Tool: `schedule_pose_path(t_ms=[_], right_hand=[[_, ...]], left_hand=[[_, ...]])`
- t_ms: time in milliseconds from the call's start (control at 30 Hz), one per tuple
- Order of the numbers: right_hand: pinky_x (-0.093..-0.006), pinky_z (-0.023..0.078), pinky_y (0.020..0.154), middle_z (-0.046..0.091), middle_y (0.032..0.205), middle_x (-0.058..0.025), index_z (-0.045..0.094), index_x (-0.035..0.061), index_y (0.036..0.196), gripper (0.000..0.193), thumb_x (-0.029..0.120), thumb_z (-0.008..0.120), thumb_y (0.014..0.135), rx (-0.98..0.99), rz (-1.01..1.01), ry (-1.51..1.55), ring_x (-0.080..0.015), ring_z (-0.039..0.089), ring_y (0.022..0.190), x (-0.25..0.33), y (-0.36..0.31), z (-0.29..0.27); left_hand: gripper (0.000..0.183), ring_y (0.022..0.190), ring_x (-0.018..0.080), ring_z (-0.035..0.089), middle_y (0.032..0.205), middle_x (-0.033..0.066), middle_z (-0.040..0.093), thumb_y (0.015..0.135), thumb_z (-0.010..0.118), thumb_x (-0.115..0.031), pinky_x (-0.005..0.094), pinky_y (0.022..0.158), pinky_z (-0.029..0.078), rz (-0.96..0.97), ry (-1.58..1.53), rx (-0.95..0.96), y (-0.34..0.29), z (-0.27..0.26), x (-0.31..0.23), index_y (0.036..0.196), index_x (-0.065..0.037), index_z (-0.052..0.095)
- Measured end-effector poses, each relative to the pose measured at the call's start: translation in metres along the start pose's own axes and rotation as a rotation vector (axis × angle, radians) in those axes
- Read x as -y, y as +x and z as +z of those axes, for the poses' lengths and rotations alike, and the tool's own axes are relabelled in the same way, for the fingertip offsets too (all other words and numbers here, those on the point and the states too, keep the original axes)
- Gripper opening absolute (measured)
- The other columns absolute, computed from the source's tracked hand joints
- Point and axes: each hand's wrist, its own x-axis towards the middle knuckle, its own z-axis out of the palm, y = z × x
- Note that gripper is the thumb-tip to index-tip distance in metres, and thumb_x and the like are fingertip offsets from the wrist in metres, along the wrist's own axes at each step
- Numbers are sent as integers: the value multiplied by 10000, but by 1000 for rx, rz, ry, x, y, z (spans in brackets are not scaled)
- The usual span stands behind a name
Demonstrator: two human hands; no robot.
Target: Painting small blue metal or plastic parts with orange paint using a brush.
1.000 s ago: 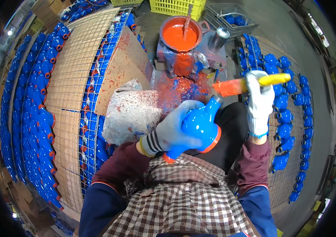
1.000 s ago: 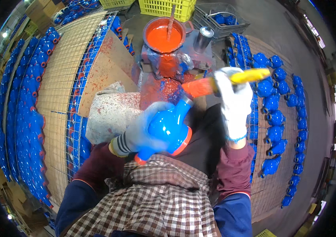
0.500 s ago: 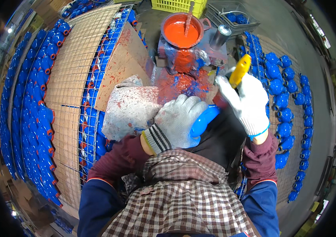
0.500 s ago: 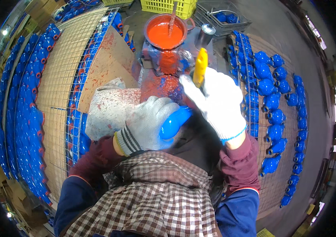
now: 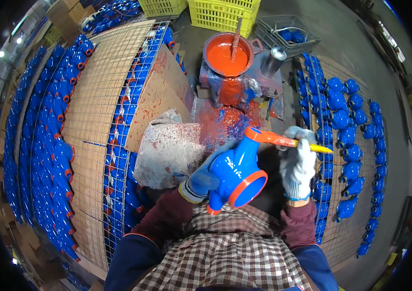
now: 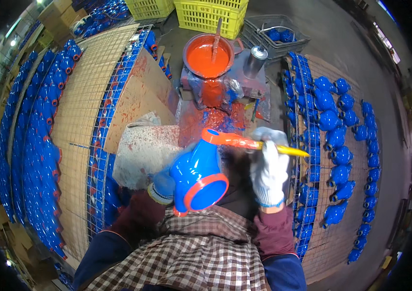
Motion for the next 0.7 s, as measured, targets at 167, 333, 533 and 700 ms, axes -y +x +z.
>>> schedule_pose_path(t_ms=[167,333,533,700], right_hand=[[-402,480,922,610,1115,-126,538,63,1146,225,199,522,967,107,464,665,-249,605,1022,-40,7,6],[-321,549,694,604,1068,-108,539,77,1129,197,197,509,977,199,459,633,-215,642,854,-40,31,-4],[-260,524,696,597,963,-69,515,65,1062,157,115,582,930,144,97,145,-125,606,794,18,29,3],[-194,488,568,595,895,-24,550,72,1102,185,142,593,936,-255,111,175,-80,587,659,40,12,4]], left_hand=[[701,903,287,572,1066,120,566,694,785,-472,386,785,510,-104,-663,248,11,19,45,1199,-81,497],[1112,1155,259,539,1298,127,500,612,799,-608,424,1002,438,-736,287,-128,23,51,-26,1418,-25,303],[978,1121,188,531,1247,94,516,613,818,-203,345,976,430,-121,513,9,13,9,-14,1411,19,296],[922,1055,195,533,1156,86,530,538,850,-169,363,924,451,202,759,-227,11,17,-20,1306,-28,361]])
